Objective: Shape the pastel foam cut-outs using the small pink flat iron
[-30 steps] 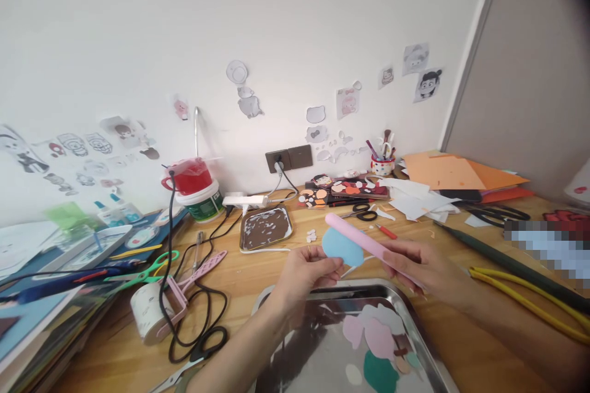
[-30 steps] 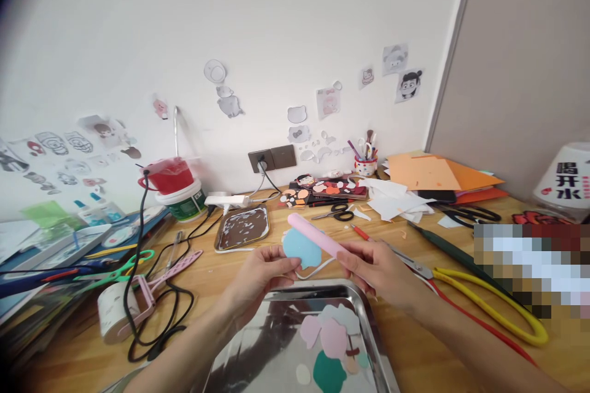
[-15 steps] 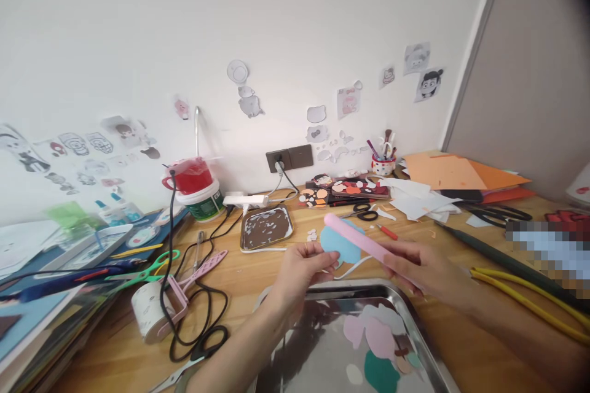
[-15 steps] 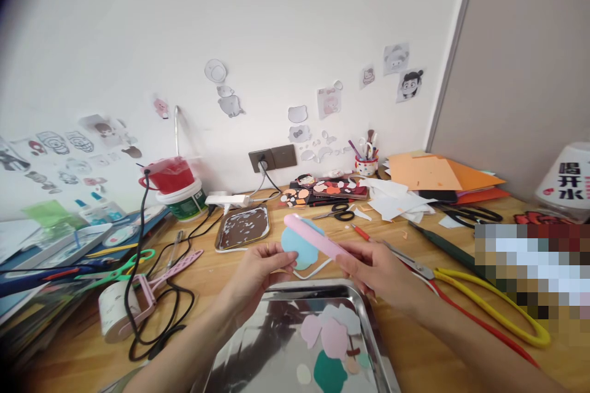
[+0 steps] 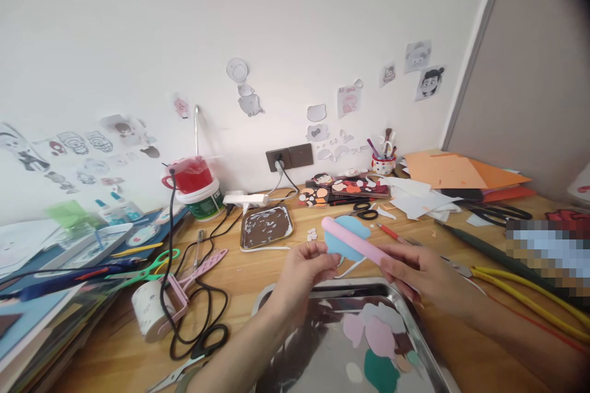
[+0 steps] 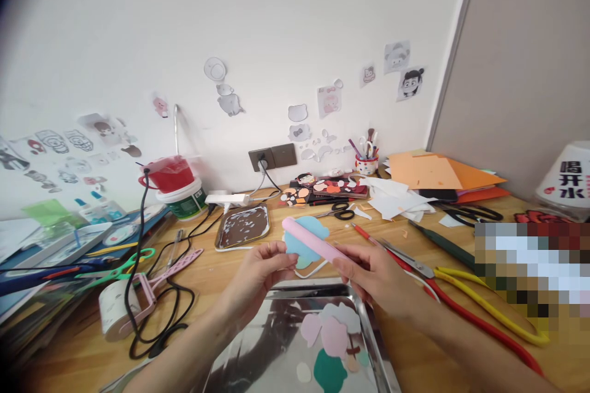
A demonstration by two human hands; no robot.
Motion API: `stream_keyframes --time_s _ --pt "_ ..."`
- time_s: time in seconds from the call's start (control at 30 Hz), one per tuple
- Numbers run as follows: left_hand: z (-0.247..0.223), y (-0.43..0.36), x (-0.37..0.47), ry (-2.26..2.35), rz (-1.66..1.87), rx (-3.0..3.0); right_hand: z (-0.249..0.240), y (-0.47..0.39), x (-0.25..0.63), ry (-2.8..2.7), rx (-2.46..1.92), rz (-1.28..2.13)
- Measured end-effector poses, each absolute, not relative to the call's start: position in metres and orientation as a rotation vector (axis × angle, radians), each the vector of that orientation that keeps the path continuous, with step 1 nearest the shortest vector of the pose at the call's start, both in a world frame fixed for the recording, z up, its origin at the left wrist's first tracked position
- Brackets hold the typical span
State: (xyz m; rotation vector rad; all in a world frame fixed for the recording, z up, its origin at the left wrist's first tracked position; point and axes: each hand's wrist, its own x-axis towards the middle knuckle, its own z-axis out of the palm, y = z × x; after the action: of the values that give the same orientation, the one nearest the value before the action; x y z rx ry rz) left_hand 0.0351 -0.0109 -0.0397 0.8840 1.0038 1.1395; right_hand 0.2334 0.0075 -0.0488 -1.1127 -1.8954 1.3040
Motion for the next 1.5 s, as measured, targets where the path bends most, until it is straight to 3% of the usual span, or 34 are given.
stream_keyframes --time_s 0.47,0.87,1.5 --pt "-0.04 -0.006 0.03 0.989 1.168 0.861 -0.045 0.024 0.243 -1.645 -1.273 1.147" --pt "-0.039 -0.006 0.029 1.008 1.162 0.891 -0.043 0.009 0.235 -1.854 -1.085 1.478" --pt "-0.041 -0.007 0.03 1.017 1.131 0.917 -0.043 0.017 0.241 -1.765 -1.157 1.239"
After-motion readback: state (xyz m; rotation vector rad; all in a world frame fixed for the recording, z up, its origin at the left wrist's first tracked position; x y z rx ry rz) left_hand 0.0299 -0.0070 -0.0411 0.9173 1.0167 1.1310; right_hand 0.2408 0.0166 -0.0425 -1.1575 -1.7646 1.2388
